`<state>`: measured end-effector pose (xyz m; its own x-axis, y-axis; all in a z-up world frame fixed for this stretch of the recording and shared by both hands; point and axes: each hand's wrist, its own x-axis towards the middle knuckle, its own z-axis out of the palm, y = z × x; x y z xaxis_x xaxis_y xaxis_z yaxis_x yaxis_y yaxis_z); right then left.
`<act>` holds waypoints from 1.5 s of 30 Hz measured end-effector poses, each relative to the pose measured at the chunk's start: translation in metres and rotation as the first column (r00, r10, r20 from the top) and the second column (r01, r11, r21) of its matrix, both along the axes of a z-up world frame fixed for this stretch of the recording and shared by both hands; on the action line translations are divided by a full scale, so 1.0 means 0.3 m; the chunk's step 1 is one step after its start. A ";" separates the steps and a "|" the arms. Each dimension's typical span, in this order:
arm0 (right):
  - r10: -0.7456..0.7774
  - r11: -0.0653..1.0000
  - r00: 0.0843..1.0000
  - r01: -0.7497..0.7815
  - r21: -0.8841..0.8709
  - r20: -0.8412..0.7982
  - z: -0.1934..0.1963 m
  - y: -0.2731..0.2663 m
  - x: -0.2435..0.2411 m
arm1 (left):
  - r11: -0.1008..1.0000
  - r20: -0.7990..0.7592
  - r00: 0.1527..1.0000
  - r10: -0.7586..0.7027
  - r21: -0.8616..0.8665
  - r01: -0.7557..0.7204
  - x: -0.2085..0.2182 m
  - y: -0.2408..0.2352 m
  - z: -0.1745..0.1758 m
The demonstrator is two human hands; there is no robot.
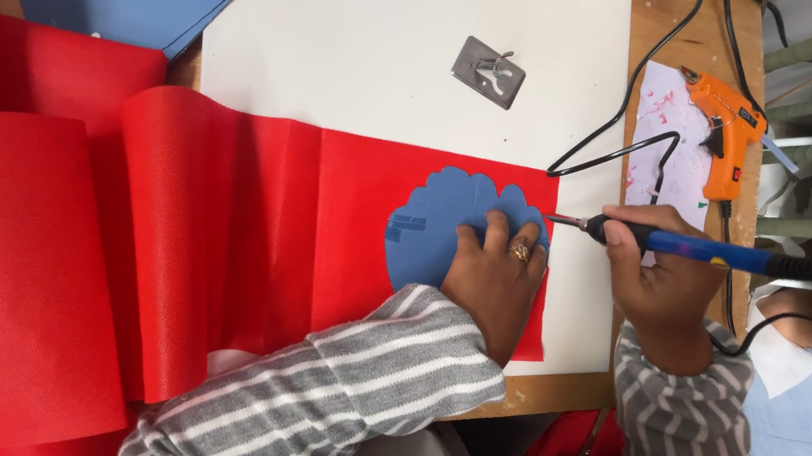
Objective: Using a heat-cutting tool to trace a template and cut a decorative shape out of red fabric.
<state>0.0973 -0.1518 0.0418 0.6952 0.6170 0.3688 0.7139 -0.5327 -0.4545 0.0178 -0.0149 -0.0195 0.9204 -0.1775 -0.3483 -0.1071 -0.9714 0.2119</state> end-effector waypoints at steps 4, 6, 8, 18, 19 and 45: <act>-0.018 1.000 1.000 0.018 -0.010 0.009 0.005 0.032 0.012 | 1.000 -0.012 1.000 -0.004 0.009 0.004 0.004 0.004 0.012; -0.035 0.999 0.999 0.036 -0.022 0.015 0.003 0.040 0.013 | 1.000 -0.039 0.999 -0.016 0.004 0.016 0.004 0.005 0.018; -0.032 0.999 0.999 0.032 -0.021 0.004 0.009 0.042 0.010 | 1.000 -0.025 1.000 0.006 -0.001 -0.006 0.005 -0.005 0.010; -0.068 0.998 0.997 0.068 -0.008 -0.038 0.011 0.032 -0.003 | 0.999 -0.002 0.999 0.040 -0.016 -0.040 0.005 -0.017 -0.002; -0.068 0.998 0.997 0.068 -0.007 -0.037 0.014 0.038 -0.002 | 0.999 -0.001 0.999 0.040 -0.016 -0.040 0.006 -0.015 0.001; -0.054 0.995 0.997 0.058 -0.076 0.047 0.030 0.055 0.009 | 0.999 -0.028 0.999 0.023 -0.024 -0.024 0.009 -0.011 0.009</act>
<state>0.1000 -0.1353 0.0507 0.7131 0.6053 0.3536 0.7009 -0.6044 -0.3787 0.0204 -0.0183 -0.0169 0.9145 -0.1645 -0.3697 -0.0777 -0.9680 0.2386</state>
